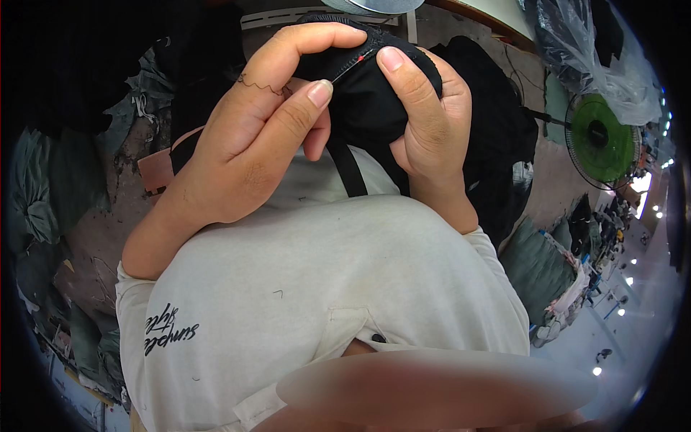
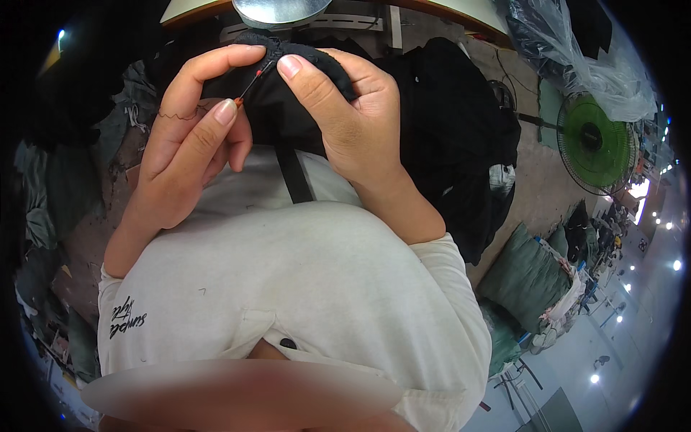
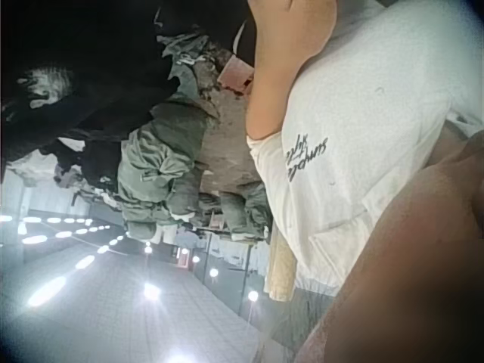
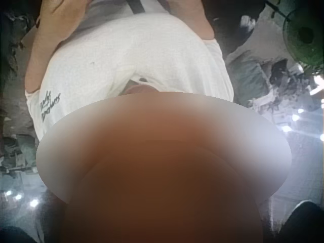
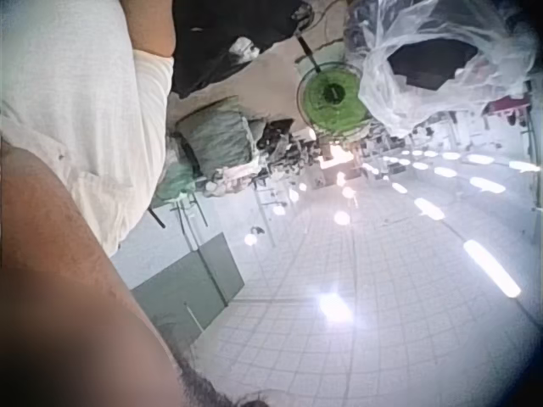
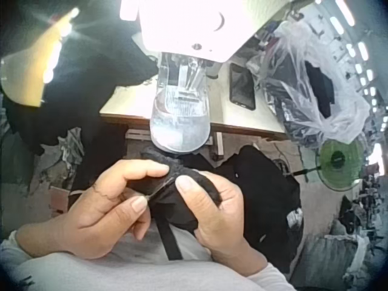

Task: Repairing a black garment by using a seam ripper to remove threads.

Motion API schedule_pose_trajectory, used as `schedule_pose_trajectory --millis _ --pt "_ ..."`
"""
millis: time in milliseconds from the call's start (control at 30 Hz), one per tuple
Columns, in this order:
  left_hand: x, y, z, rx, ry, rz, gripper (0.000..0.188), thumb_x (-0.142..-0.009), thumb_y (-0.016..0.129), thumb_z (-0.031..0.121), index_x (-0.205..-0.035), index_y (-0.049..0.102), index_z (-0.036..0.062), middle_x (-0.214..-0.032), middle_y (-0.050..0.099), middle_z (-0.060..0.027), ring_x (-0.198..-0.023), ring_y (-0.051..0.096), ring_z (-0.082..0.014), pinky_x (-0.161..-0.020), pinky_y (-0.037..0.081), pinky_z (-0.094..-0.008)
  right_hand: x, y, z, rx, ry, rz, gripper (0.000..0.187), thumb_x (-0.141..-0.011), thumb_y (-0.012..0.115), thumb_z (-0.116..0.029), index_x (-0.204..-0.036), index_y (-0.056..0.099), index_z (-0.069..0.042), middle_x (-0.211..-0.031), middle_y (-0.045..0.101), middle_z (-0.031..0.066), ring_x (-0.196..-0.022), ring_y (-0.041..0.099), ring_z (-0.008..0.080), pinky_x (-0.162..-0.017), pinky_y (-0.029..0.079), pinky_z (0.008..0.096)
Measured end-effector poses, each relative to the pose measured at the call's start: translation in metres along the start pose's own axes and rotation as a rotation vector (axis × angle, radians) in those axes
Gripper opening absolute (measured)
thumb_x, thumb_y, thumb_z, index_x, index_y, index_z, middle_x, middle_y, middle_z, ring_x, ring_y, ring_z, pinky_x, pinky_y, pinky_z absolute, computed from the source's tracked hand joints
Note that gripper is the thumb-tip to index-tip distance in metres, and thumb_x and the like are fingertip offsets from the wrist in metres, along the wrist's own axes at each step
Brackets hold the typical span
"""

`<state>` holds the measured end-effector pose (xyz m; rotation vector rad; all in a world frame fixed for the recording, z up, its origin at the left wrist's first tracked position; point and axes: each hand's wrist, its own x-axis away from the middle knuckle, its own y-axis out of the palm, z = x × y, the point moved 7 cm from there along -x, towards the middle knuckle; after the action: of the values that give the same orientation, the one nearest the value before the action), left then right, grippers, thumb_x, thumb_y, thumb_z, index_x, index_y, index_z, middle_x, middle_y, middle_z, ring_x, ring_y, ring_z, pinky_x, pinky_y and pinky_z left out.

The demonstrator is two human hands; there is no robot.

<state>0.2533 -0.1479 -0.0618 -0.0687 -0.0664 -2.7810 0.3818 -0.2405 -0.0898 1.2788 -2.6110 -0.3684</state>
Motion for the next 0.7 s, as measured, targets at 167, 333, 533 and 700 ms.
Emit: schedule_pose_trajectory --millis 167,333,533,700 --pt "-0.0003 -0.0007 0.0025 -0.013 -0.011 -0.002 0.042 -0.11 0.037 0.016 -0.152 0.038 0.008 -0.069 0.056 0.0 -0.055 0.039 -0.0001 -0.051 0.03 -0.0165 0.0001 0.0017 -0.0015 0.025 -0.04 -0.001 0.017 -0.098 0.071 -0.016 -0.102 0.077 0.0 -0.081 0.07 -0.0022 -0.071 0.058 0.0016 -0.064 0.046 0.0172" --pt "0.0002 -0.0006 0.0007 -0.014 0.005 0.003 0.042 -0.11 0.037 0.016 -0.152 0.038 0.0079 -0.068 0.055 0.0002 -0.054 0.038 -0.0003 -0.051 0.029 -0.0165 0.0006 0.0022 -0.0019 0.045 -0.058 -0.001 0.018 -0.099 0.071 -0.017 -0.102 0.077 0.0 -0.08 0.07 -0.0025 -0.07 0.058 0.0013 -0.063 0.046 0.017" --pt "0.0001 -0.0006 -0.0012 0.019 0.003 0.01 0.041 -0.11 0.037 0.017 -0.15 0.038 0.0077 -0.068 0.055 -0.0001 -0.054 0.038 -0.0004 -0.05 0.028 -0.0166 0.0007 0.0038 0.0005 0.057 -0.08 -0.011 0.017 -0.099 0.071 -0.016 -0.102 0.077 0.0 -0.077 0.067 -0.005 -0.068 0.054 -0.0001 -0.059 0.042 0.0165" --pt "0.0001 0.0002 -0.0013 0.014 0.005 0.021 0.039 -0.111 0.037 0.017 -0.149 0.038 0.0079 -0.069 0.054 0.0 -0.053 0.038 -0.0004 -0.05 0.028 -0.0164 0.0022 0.0032 0.0016 0.067 -0.066 -0.01 0.016 -0.098 0.071 -0.015 -0.102 0.077 0.0 -0.075 0.065 -0.0063 -0.066 0.051 -0.0008 -0.058 0.039 0.0163"
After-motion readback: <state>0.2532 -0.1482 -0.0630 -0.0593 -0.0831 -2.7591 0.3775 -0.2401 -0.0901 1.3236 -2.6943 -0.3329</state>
